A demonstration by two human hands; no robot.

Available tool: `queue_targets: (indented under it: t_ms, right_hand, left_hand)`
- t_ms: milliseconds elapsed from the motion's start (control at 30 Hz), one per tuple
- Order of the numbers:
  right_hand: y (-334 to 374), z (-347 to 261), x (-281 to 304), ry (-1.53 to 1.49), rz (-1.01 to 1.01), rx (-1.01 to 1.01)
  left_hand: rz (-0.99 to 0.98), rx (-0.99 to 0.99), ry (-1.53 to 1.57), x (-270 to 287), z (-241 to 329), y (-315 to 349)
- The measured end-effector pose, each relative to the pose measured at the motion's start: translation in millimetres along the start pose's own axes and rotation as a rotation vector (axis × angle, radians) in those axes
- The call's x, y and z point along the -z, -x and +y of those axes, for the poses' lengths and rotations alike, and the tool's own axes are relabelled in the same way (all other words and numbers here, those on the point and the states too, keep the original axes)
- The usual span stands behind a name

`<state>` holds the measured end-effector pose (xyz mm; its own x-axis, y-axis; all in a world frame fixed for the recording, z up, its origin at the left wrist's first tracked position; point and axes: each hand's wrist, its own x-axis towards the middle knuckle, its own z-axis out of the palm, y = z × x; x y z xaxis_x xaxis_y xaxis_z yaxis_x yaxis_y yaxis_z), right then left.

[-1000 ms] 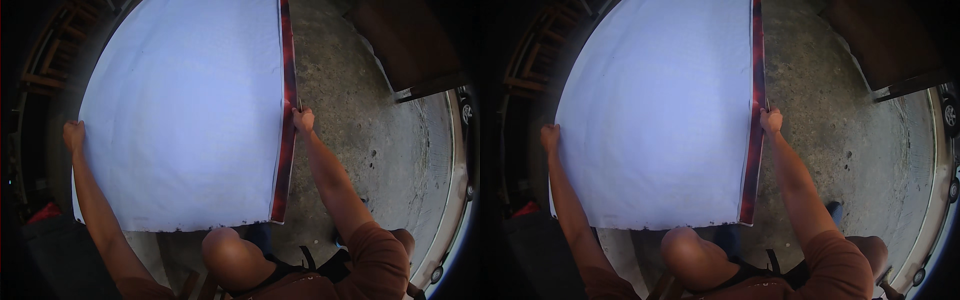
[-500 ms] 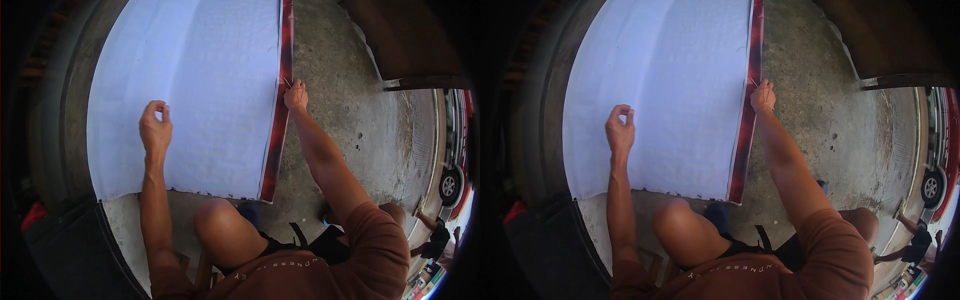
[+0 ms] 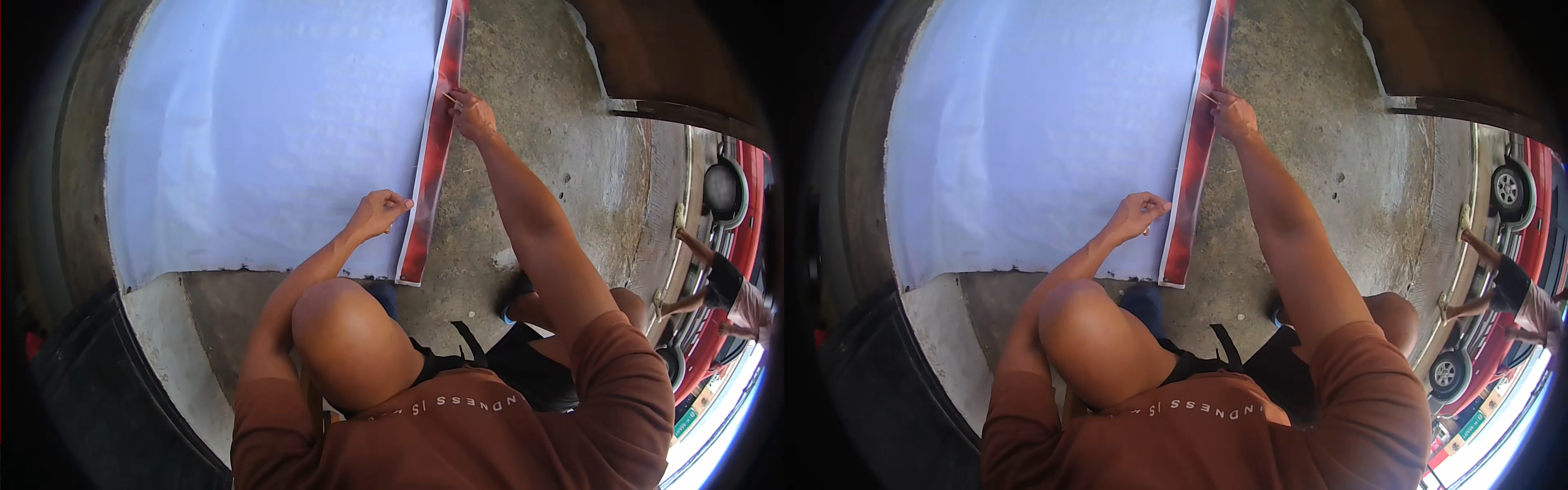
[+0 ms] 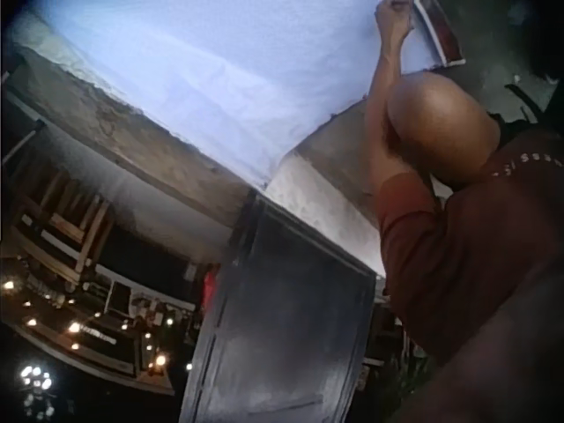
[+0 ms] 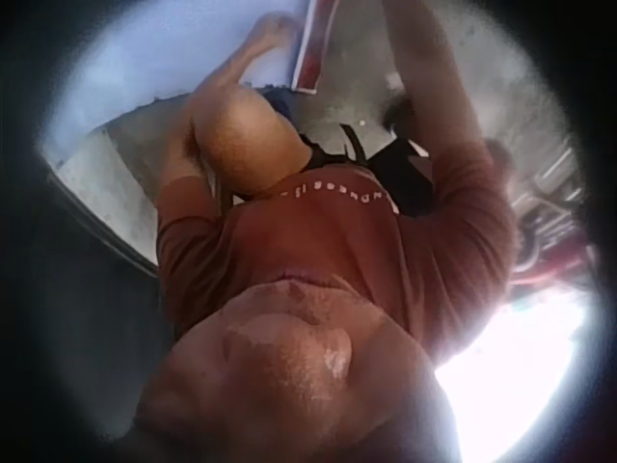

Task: The person squats on a concrete floor and uses a small stick to press a white banner into the red frame of a display board. They work along the edges to secure the banner, then stand up to reposition the board and continue the task.

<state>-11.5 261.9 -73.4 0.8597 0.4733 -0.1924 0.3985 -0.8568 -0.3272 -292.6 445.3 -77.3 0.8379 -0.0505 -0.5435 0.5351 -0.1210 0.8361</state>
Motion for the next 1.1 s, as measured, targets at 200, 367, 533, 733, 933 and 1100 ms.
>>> queue_targets:
  t_ms: [200,367,533,733,933,1100]
  right_hand:
    - [4,2,5,0.069,-0.122,0.006]
    - [-1,10,9,0.074,-0.159,0.066]
    - [10,16,11,0.139,-0.092,0.125]
    - [21,3,9,0.269,-0.108,0.134]
    - [25,1,13,0.242,-0.116,0.111]
    - [18,-10,25,0.129,-0.203,0.117]
  left_hand:
    - [-0.043,0.096,-0.005,-56,-25,3]
    - [-0.049,0.247,-0.029,-79,-38,16]
    - [-0.047,0.24,-0.256,-85,-16,13]
    - [0.017,0.215,-0.391,-86,-13,17]
    - [-0.193,0.14,-0.606,-72,-30,52]
    - [-0.171,0.299,-0.184,-86,-73,93]
